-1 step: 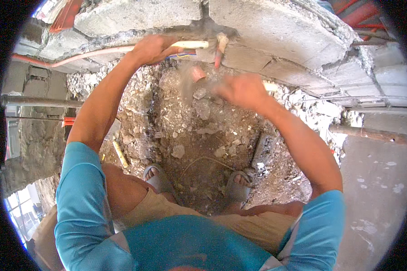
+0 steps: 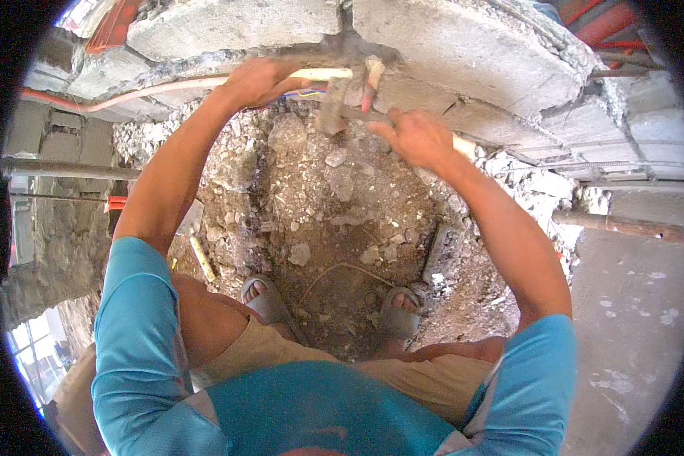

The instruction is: The person squats in front of a concrete wall and uses a hammer and chisel to chip away at the surface around a red conduit pipe. They then insert a white plastic conduit piece into the gap and secure it by chipping the surrounding concrete.

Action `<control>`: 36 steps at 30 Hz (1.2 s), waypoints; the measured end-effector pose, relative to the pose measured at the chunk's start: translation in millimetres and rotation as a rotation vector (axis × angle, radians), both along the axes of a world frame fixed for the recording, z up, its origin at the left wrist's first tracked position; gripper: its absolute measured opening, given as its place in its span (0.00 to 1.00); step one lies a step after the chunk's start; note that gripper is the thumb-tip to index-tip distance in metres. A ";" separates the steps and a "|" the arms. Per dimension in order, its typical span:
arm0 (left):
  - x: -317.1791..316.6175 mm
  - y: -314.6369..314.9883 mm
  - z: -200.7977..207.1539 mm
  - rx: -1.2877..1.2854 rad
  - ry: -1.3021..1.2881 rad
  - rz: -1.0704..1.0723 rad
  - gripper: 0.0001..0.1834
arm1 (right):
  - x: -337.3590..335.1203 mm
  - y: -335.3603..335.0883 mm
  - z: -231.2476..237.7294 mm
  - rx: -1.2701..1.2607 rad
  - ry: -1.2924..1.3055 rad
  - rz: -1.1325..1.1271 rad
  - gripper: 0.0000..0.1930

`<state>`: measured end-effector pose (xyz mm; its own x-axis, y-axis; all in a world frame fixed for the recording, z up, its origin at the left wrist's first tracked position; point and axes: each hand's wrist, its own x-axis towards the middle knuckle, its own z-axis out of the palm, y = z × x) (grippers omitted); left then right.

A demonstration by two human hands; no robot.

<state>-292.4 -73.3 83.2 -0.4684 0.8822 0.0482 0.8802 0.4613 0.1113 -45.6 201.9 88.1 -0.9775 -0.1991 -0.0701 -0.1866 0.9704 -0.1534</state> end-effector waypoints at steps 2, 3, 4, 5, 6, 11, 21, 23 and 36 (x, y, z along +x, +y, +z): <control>-3.1 8.6 4.1 -0.041 -0.006 -0.011 0.36 | -14.5 15.1 3.9 0.180 -0.097 -0.114 0.30; -0.7 6.8 1.6 -0.070 -0.018 -0.006 0.36 | -9.2 11.0 -0.2 0.124 -0.117 -0.114 0.31; -1.5 1.8 0.6 -0.096 -0.011 0.005 0.36 | -0.1 -2.0 2.8 0.066 -0.107 -0.040 0.32; -0.9 -3.3 -1.5 -0.123 -0.003 0.016 0.36 | 12.7 -17.1 4.6 0.009 -0.097 0.034 0.33; 3.2 -3.8 -9.4 -0.144 -0.006 0.021 0.36 | 24.4 -25.4 6.1 -0.042 -0.097 0.102 0.33; 3.0 8.8 10.2 -0.109 -0.120 0.036 0.34 | -2.1 -0.2 -1.5 -0.092 -0.141 -0.192 0.36; 6.0 -2.8 -22.4 0.093 0.084 0.127 0.31 | 55.4 -18.7 -18.5 -0.006 -0.229 0.004 0.35; 8.1 -11.6 -13.6 0.123 0.066 0.137 0.31 | 72.1 -22.5 -24.3 0.026 -0.301 0.038 0.35; 16.5 17.4 -2.8 -0.057 -0.091 0.105 0.28 | 99.6 0.9 -61.7 0.230 -0.549 0.060 0.21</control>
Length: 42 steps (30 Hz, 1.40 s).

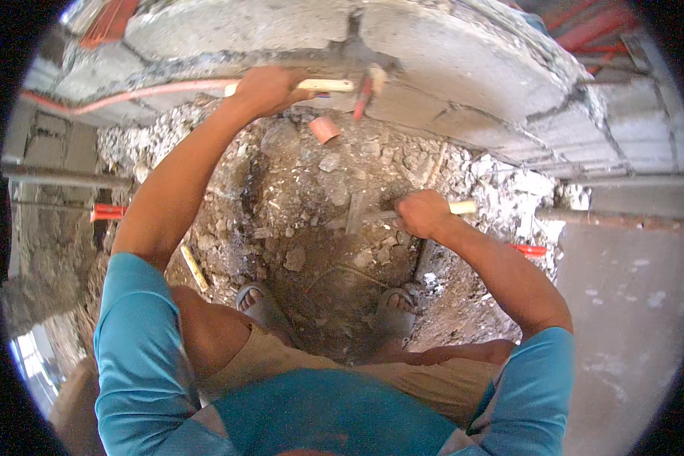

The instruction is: The person squats in front of a concrete wall and uses a hammer and chisel to chip away at the surface around a red conduit pipe. They then insert a white plastic conduit piece into the gap and secure it by chipping the surrounding concrete.

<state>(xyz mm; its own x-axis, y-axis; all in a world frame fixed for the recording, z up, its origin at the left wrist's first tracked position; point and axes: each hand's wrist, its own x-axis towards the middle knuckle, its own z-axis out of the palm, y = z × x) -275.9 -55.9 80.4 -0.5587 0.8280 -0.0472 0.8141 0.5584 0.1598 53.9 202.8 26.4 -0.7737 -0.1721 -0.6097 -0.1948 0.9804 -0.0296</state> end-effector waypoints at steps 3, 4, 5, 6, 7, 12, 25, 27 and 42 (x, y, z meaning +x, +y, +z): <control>5.9 -24.7 -15.7 0.195 0.023 -0.088 0.28 | 2.0 0.6 24.5 -0.027 0.051 0.034 0.16; 8.6 -35.8 -20.9 0.303 0.024 -0.159 0.28 | 4.3 4.1 29.9 -0.033 0.065 0.044 0.15; 18.0 -38.5 -19.5 0.295 0.001 -0.208 0.26 | 10.8 11.1 32.8 -0.028 0.050 0.036 0.12; 27.6 -48.0 -14.2 0.272 -0.015 -0.243 0.24 | 15.0 13.7 37.3 -0.033 0.053 0.011 0.12; 35.5 -60.1 -20.0 0.263 -0.033 -0.265 0.23 | 18.7 14.6 44.1 -0.037 0.054 -0.004 0.11; 78.9 -78.2 -20.9 0.107 -0.107 -0.255 0.21 | 59.5 27.2 38.2 -0.143 0.060 -0.161 0.17; 141.1 27.1 -43.1 0.298 -0.172 0.138 0.25 | 155.9 -75.0 -115.2 -1.107 -0.086 -1.339 0.34; 144.7 41.7 -54.6 0.388 -0.122 0.134 0.26 | 160.1 -84.5 -122.4 -1.196 -0.140 -1.396 0.33; 142.1 94.8 -26.3 0.263 -0.135 0.440 0.25 | 82.3 -26.7 -122.2 -1.864 0.291 -1.008 0.28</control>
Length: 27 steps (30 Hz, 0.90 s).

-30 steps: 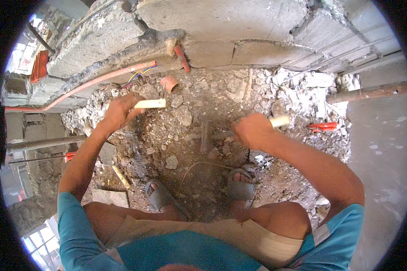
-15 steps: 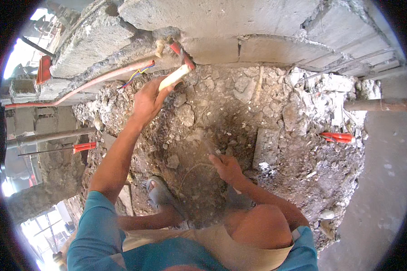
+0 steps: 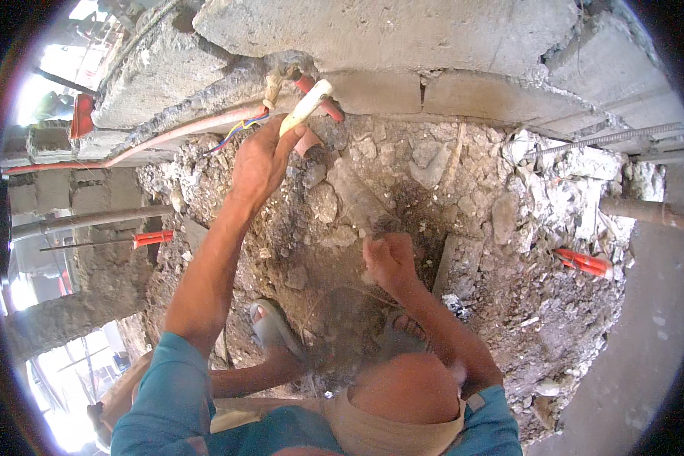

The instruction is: The person squats in front of a concrete wall and uses a hammer and chisel to chip away at the surface around a red conduit pipe. They then insert a white plastic conduit piece into the gap and secure it by chipping the surrounding concrete.

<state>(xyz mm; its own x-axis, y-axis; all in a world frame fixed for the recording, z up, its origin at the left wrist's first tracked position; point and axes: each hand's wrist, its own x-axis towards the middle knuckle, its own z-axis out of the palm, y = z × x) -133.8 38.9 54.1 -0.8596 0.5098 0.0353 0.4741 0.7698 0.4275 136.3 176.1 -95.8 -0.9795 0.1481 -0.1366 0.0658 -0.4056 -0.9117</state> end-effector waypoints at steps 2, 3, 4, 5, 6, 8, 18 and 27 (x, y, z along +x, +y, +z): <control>2.0 4.8 8.2 -0.027 -0.054 0.008 0.26 | -18.8 10.7 12.8 0.005 0.079 -0.074 0.27; 3.8 7.6 12.4 -0.040 -0.081 0.014 0.26 | -27.2 12.7 13.6 0.017 0.140 -0.114 0.28; 5.9 10.1 15.3 -0.058 -0.075 0.022 0.27 | -35.5 13.2 14.6 0.028 0.201 -0.155 0.28; 8.1 12.4 17.7 -0.076 -0.068 0.031 0.27 | -42.5 12.4 16.5 0.005 0.245 -0.175 0.29; 8.6 16.0 19.4 -0.092 -0.062 0.031 0.27 | -49.2 13.3 21.1 -0.012 0.290 -0.201 0.31; 7.1 12.9 15.4 -0.034 -0.062 0.009 0.26 | -62.8 10.4 40.8 -0.104 0.341 -0.201 0.34; 15.9 24.9 21.9 -0.020 -0.132 0.079 0.27 | -121.5 10.8 -2.0 -0.046 0.448 -0.265 0.32; 14.3 22.2 20.6 -0.016 -0.076 0.076 0.26 | -119.1 -0.4 22.7 0.011 0.400 -0.394 0.29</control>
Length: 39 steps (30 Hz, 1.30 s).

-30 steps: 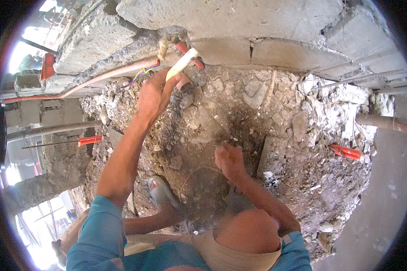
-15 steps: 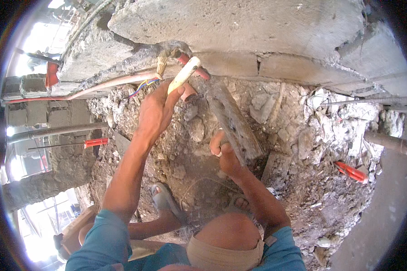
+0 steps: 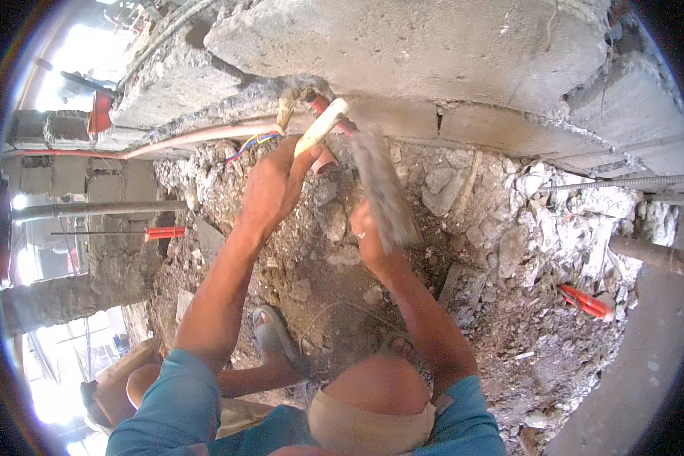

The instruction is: The person squats in front of a concrete wall and uses a hammer and chisel to chip away at the surface around a red conduit pipe. They then insert a white plastic conduit piece into the gap and secure it by chipping the surrounding concrete.

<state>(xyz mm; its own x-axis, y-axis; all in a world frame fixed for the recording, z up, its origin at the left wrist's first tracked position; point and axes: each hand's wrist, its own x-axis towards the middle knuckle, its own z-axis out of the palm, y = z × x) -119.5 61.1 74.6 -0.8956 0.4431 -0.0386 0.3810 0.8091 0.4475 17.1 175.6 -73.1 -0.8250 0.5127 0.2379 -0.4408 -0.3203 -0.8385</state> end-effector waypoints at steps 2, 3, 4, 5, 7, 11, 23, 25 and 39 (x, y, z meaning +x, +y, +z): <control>0.9 -0.9 0.8 -0.009 0.005 0.003 0.26 | -5.4 -5.7 11.8 -0.041 0.193 -0.035 0.28; 0.7 0.1 3.1 -0.008 0.010 0.001 0.26 | -7.3 -6.4 15.2 -0.061 0.290 -0.053 0.27; 2.8 5.2 5.0 -0.005 0.008 -0.011 0.26 | -16.6 -4.1 -10.6 0.091 0.008 -0.142 0.28; 2.9 6.7 1.7 -0.001 0.022 -0.026 0.26 | -25.0 0.7 -26.4 0.025 -0.034 -0.051 0.28; -5.8 2.6 -0.2 -0.003 0.071 -0.043 0.26 | -46.4 5.0 -21.6 -0.116 -0.096 0.146 0.28; -8.7 -2.3 -8.7 -0.027 0.048 -0.032 0.26 | 1.7 -4.6 8.0 0.042 -0.100 0.002 0.29; -6.3 -8.4 1.0 -0.143 -0.004 -0.010 0.25 | -6.8 -6.3 -6.5 0.024 -0.252 0.097 0.35; -7.0 -10.0 -1.1 -0.003 -0.020 -0.048 0.25 | 8.3 -8.0 -0.9 0.012 -0.103 0.047 0.34; -8.1 -6.1 -3.2 -0.018 0.033 -0.073 0.26 | 9.8 -8.4 -3.0 -0.096 -0.122 0.073 0.35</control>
